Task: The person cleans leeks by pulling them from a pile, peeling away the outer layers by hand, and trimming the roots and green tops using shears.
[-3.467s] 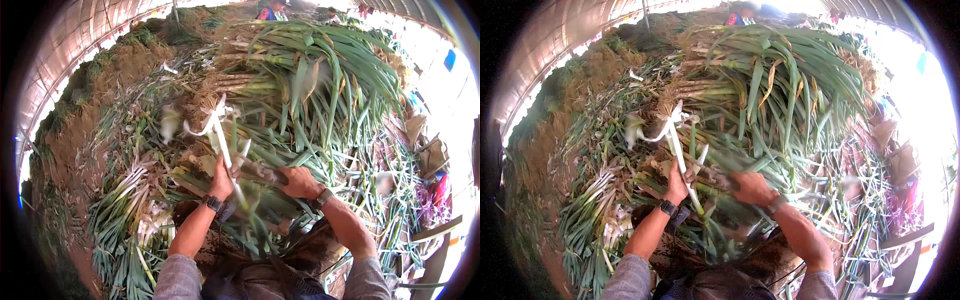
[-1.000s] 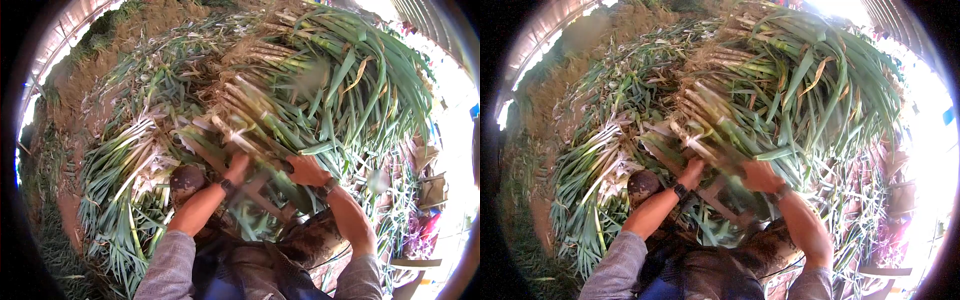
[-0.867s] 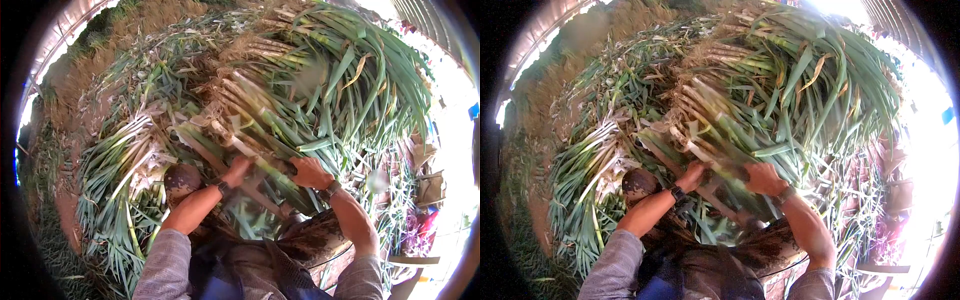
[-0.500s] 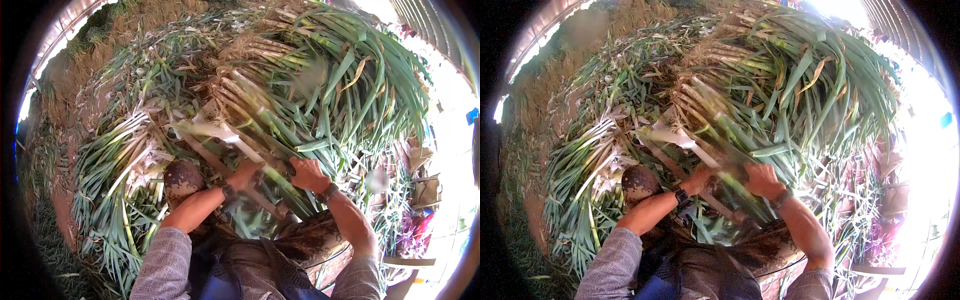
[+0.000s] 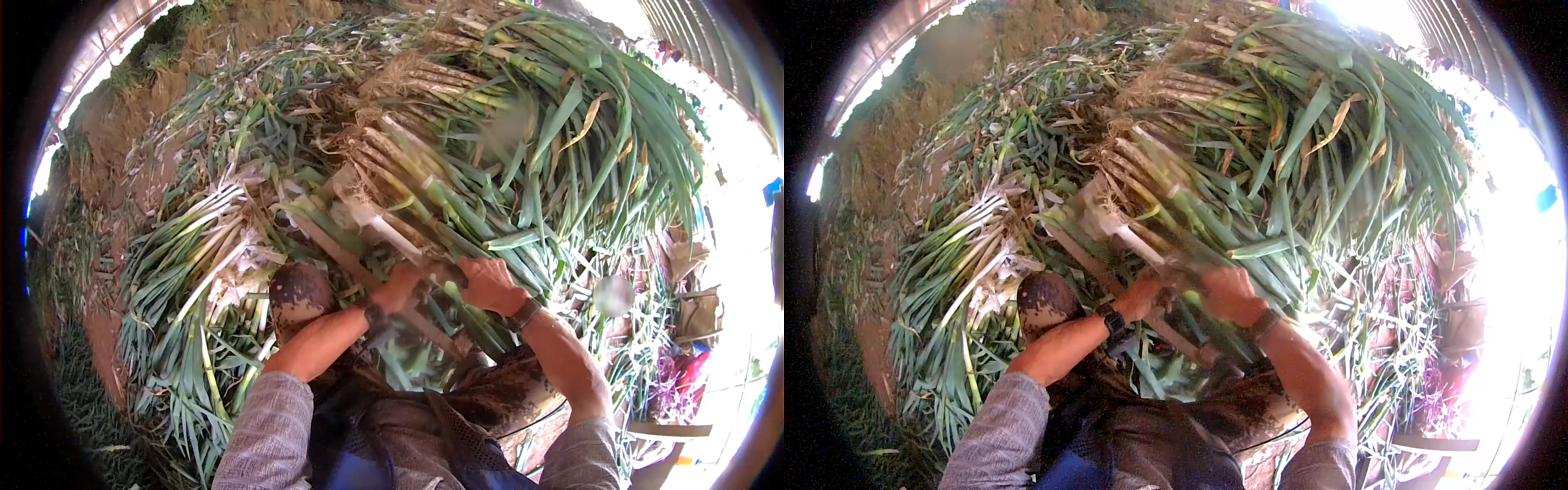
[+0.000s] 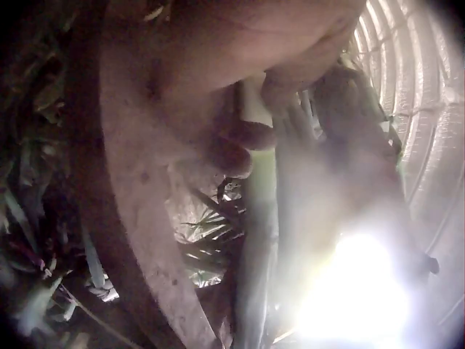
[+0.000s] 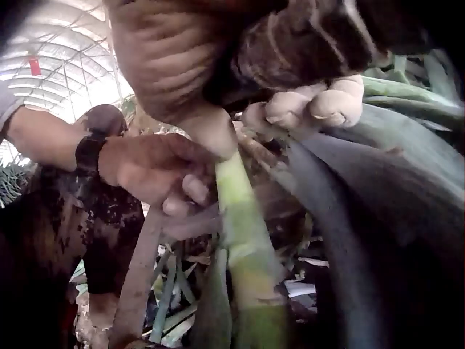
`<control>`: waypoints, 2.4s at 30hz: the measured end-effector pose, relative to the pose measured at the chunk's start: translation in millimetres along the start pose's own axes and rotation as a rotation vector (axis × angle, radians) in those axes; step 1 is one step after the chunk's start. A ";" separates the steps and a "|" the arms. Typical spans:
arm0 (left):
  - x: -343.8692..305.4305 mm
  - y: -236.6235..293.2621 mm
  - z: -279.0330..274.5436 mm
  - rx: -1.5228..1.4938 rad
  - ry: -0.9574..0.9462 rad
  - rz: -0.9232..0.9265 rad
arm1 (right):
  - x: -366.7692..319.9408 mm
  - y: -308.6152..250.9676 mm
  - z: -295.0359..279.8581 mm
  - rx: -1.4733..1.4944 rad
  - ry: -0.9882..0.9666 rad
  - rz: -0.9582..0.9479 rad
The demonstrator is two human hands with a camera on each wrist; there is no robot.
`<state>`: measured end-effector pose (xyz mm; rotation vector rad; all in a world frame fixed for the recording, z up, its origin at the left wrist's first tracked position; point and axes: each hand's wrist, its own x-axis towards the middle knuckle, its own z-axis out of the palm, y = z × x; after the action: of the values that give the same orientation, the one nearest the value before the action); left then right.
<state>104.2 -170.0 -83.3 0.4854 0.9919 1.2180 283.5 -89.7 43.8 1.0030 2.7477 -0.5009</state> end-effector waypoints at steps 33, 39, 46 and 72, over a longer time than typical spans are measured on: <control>5.8 -7.7 -1.0 -0.003 -0.107 0.073 | 4.5 -7.1 -11.7 0.085 0.260 -0.037; -17.6 20.2 27.1 -0.144 -0.191 0.170 | -13.2 1.3 -22.3 0.123 0.147 -0.055; -5.1 97.8 -15.6 -0.595 0.130 0.432 | -51.7 24.1 -29.8 0.166 0.219 -0.003; -5.2 116.7 -73.1 -0.534 0.419 0.482 | -70.8 21.3 -3.9 0.080 0.137 -0.115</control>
<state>-20.9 -151.3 -28.7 0.0349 0.8638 2.0030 350.8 -114.9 61.4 0.9325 2.9417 -0.5844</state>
